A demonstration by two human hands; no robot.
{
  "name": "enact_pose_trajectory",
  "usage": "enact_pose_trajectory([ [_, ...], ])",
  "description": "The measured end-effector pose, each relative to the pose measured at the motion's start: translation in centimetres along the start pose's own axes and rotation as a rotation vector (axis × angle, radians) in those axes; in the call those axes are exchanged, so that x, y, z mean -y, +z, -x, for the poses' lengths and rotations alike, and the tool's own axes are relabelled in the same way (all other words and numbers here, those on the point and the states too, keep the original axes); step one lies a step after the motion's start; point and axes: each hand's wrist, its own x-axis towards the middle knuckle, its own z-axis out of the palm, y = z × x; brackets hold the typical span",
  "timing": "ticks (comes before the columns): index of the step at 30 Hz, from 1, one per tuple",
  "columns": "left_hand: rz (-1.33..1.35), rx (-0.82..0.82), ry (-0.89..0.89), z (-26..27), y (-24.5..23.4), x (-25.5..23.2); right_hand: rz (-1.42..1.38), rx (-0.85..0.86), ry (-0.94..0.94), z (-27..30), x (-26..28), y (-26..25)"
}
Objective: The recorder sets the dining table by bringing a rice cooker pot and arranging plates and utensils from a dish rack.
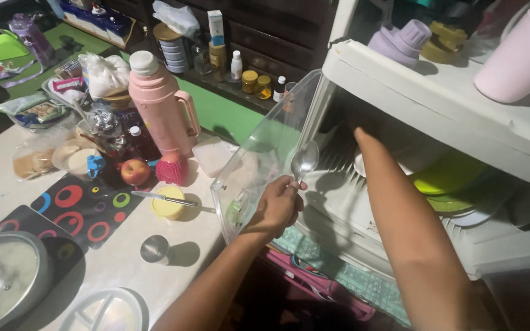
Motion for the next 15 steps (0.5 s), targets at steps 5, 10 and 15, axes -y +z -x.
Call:
enact_pose_trajectory([
  [5,0.025,0.008,0.053,-2.1,0.1,2.1,-0.229,-0.064,0.118,2.2,1.4,-4.8],
  [10,0.016,-0.041,0.080,-3.0,0.6,3.2,-0.457,-0.129,0.225,4.5,-1.5,-9.8],
  [15,0.121,-0.026,0.152,-4.2,0.6,4.4,-0.695,-0.181,0.316,9.4,-1.0,-15.6],
])
